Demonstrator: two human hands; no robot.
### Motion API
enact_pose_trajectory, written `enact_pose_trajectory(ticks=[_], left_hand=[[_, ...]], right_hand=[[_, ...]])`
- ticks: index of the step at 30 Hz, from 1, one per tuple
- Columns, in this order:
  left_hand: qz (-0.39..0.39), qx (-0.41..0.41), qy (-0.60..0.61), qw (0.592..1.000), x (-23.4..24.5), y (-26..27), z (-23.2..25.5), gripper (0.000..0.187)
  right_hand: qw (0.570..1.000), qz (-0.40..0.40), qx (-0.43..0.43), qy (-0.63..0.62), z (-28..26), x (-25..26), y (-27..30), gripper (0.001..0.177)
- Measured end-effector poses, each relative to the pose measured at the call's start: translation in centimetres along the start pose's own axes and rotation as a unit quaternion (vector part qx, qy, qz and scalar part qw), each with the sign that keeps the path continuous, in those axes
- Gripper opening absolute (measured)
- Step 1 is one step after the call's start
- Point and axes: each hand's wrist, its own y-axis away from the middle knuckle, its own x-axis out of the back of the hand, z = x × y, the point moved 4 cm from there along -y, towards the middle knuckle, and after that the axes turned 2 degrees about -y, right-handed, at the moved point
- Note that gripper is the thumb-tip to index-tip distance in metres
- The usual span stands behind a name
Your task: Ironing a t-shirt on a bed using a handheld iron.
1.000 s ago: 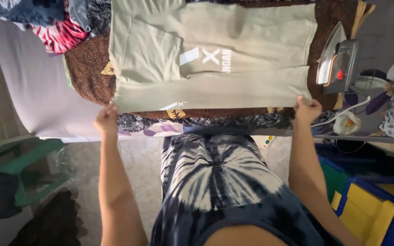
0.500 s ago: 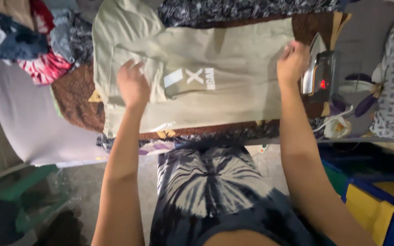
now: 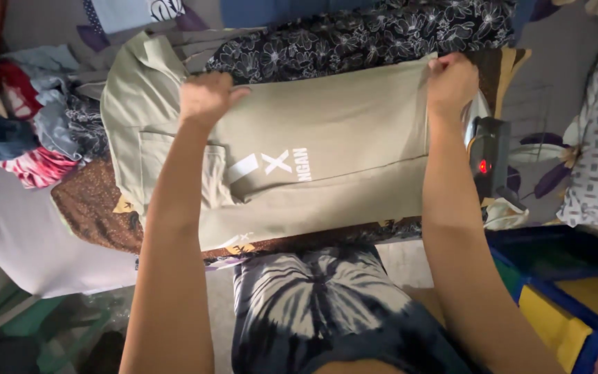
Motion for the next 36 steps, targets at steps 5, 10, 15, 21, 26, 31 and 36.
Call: enact_pose_trajectory(ticks=[5,10,15,21,26,31,36], left_hand=[[0.270,-0.007,-0.069,0.960,0.0,0.5,0.1,0.063],[0.183,0.049,-0.082,0.978,0.5,1.1,1.1,0.064],[0.230,0.062,0.067,0.969,5.4,7.5,6.5,0.030],[0.300,-0.053,0.083,0.949,-2.3,16.0,16.4,0.036],[0.256,-0.077,0.123,0.956,-6.8,17.1,15.7,0.039],[0.264,-0.038,0.094,0.959,-7.3,17.5,14.3,0.035],[0.242,0.101,0.126,0.957,-0.6,22.9,17.0,0.051]], right_hand=[[0.994,0.082,0.040,0.063,-3.3,0.9,-0.9,0.009],[0.988,0.083,0.086,0.101,-2.5,-0.3,-0.2,0.016],[0.985,-0.055,0.162,-0.010,-4.7,5.8,3.6,0.026],[0.872,-0.417,0.128,0.223,2.1,2.7,12.6,0.023],[0.877,-0.370,0.174,0.252,4.4,2.1,14.2,0.013],[0.917,-0.202,0.218,0.267,3.3,4.0,15.2,0.014],[0.970,-0.099,0.153,0.163,4.0,4.5,20.2,0.035]])
